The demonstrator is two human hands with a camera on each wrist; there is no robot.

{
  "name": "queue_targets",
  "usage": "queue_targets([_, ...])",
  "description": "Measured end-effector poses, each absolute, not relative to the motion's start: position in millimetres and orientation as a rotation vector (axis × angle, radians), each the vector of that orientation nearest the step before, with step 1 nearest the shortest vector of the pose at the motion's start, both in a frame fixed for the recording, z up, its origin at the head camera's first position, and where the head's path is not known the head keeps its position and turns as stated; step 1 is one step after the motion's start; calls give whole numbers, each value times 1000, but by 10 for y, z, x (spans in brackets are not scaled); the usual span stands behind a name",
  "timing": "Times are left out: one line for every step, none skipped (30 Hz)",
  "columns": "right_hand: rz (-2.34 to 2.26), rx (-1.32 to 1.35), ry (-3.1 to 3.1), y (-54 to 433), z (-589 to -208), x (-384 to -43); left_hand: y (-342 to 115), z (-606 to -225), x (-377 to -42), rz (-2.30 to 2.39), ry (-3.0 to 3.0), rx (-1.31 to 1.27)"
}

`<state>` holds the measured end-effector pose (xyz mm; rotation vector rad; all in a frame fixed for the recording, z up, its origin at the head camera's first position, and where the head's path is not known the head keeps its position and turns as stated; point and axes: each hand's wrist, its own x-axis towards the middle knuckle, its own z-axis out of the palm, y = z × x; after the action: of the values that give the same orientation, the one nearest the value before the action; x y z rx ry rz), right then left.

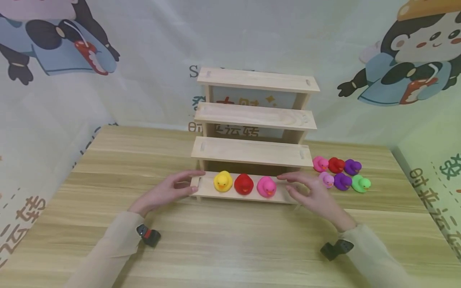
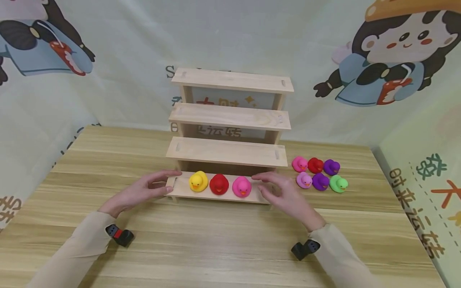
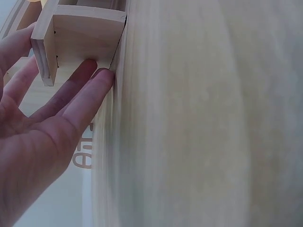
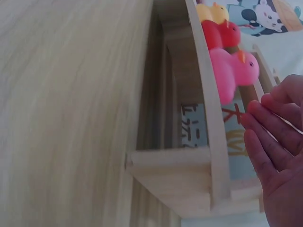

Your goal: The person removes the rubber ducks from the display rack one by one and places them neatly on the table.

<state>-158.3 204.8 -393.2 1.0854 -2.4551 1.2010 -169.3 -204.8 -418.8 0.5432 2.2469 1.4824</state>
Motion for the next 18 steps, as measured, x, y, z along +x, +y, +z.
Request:
queue_targets([1215,1090,-2461,2024,-3939,-1583,-2048,-4185,-1692,1483,2245,533])
queue_targets([1229,1093,-2465,2000,-3946,-1581,-2048,-4183,-1691,1483,2239,530])
queue_targets([1240,1096,-2466,1979,-3952,-1580,-2048,-4178,-1690,1484,2235,518])
queue_targets([1248,1100,-2462,1957,-3956,-1580,-2046,-4175,-1689,1482,2232,515])
queue_targets([1261,1106,-2455,1936,-3959,-1580,-2045,-4170,-1689,1479,2231,501])
queue_targets([1265,1113,-2447,1917,-3963,-1582,-2045,-4166,-1688,1477,2230,499])
queue_targets([1274,1120,-2438,1897,-3967,-1584,-2043,-4162,-1689,1474,2230,494])
queue_targets([1279,1129,-2430,1877,-3970,-1586,-2043,-4161,-1689,1472,2231,492])
queue_targets([1284,1137,-2424,1858,-3973,-1590,-2042,-4159,-1689,1467,2236,488])
queue_targets([1292,1148,-2416,1840,-3977,-1594,-2044,-4159,-1690,1460,2241,487])
queue_targets([1295,1157,-2411,1823,-3982,-1597,-2046,-4161,-1691,1455,2246,486])
queue_targets([1299,1162,-2407,1810,-3987,-1599,-2045,-4159,-1691,1453,2247,486])
queue_targets([1308,1166,-2404,1798,-3996,-1602,-2044,-4159,-1691,1449,2250,486])
queue_targets([1313,1170,-2399,1789,-4005,-1605,-2044,-4159,-1690,1446,2253,485])
queue_targets([1313,1169,-2396,1784,-4015,-1610,-2044,-4156,-1687,1444,2255,484])
queue_targets([1312,1166,-2396,1781,-4024,-1612,-2044,-4155,-1685,1445,2255,483])
queue_targets([1310,1160,-2396,1779,-4030,-1614,-2042,-4152,-1682,1448,2252,481])
queue_targets([1311,1154,-2398,1777,-4034,-1615,-2041,-4148,-1678,1452,2248,478])
